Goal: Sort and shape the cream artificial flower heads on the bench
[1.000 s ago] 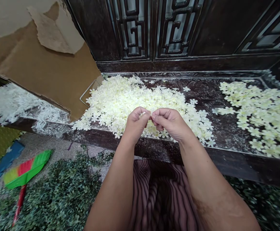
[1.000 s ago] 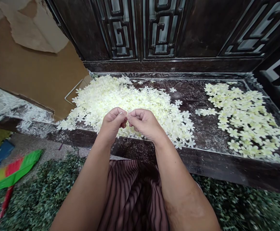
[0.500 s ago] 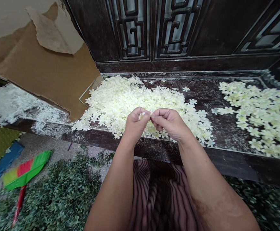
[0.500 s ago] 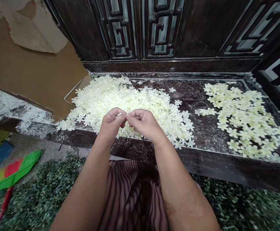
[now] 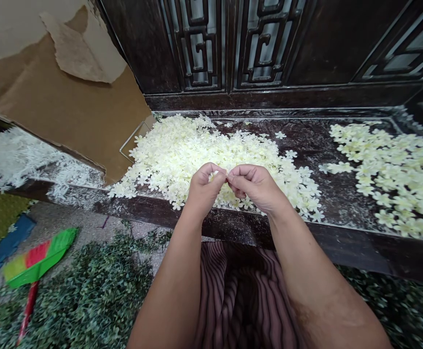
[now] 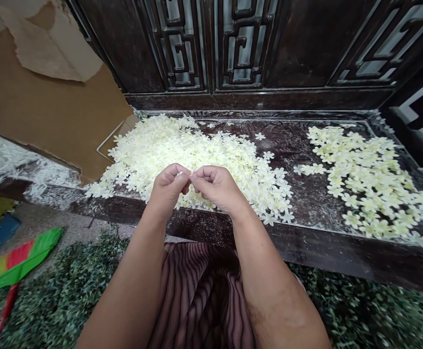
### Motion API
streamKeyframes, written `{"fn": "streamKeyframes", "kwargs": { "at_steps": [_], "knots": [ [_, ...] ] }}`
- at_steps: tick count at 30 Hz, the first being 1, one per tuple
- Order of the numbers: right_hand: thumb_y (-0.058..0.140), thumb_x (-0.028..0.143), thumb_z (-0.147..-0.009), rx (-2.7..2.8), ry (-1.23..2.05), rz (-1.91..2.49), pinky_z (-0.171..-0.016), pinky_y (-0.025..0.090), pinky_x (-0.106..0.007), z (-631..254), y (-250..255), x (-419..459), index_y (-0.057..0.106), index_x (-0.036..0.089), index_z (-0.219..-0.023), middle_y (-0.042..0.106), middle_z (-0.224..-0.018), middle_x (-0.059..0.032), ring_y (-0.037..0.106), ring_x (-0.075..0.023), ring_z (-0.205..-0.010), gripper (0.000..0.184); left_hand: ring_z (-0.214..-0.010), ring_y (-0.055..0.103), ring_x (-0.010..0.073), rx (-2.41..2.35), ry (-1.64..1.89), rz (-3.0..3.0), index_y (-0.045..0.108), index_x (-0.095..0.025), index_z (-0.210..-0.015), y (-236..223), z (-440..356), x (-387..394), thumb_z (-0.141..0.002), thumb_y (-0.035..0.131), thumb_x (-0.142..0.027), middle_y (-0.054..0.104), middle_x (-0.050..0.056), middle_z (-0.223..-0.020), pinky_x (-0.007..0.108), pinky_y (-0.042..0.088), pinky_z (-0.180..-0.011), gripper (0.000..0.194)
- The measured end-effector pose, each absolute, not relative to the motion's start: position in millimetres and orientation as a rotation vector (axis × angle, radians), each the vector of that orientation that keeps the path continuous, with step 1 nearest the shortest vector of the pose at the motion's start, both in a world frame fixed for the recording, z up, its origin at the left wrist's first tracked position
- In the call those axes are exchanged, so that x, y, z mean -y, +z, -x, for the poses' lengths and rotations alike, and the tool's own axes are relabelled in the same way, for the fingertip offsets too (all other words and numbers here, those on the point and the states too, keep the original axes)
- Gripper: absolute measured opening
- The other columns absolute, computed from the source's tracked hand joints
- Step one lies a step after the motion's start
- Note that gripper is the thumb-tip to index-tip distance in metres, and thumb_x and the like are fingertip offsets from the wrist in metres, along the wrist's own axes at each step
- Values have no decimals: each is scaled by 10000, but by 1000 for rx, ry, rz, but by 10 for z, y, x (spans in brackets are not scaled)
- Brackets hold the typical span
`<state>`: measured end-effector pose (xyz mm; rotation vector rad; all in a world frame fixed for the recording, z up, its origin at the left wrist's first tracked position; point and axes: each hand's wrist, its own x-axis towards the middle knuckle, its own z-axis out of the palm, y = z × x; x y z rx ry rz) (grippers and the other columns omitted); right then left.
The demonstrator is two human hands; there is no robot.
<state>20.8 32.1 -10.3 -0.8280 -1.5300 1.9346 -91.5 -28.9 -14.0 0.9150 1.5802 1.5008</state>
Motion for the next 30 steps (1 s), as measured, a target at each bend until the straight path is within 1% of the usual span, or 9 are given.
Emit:
{"fn": "streamKeyframes", "kwargs": {
  "at_steps": [5,10,13,17,24,30],
  "knots": [
    [634,222,-683,1527,1946,803,-365,249,-201,-216,-107,-322,554,161,-597,488,-472,61,363,-27,-364,132,-458,352,64,-1543,1478,-868,508,-197,-638,-125,916,306,-685,529,-192,423,-68,-491,208,294,-480,52],
    [654,261,-702,1542,1966,749,-371,251,-202,-221,-126,-328,560,160,-632,488,-490,54,362,-31,-387,155,-453,366,58,-1514,1485,-839,500,-192,-624,-111,914,315,-686,526,-185,442,-62,-503,203,295,-469,68],
    [667,309,-703,1552,1983,700,-371,255,-200,-223,-132,-332,563,158,-641,493,-505,50,367,-31,-399,193,-446,364,56,-1506,1491,-824,495,-192,-614,-102,910,312,-681,532,-191,436,-64,-488,200,290,-463,77],
    [674,366,-695,1562,1982,662,-375,267,-204,-223,-127,-333,548,165,-607,497,-513,50,365,-29,-400,254,-452,369,56,-1497,1500,-822,490,-191,-596,-88,907,308,-677,528,-188,444,-61,-483,199,296,-472,90],
    [668,348,-702,1570,1945,711,-375,247,-206,-211,-127,-328,531,171,-586,480,-489,57,350,-25,-392,252,-438,347,61,-1515,1486,-829,489,-199,-609,-108,910,300,-687,543,-212,416,-67,-451,204,276,-460,96],
    [663,341,-691,1567,1927,745,-369,241,-210,-203,-130,-327,518,171,-574,466,-472,65,350,-24,-367,252,-449,359,62,-1524,1496,-852,495,-195,-609,-117,914,291,-683,520,-182,424,-62,-469,206,283,-464,80]
  ]
}}
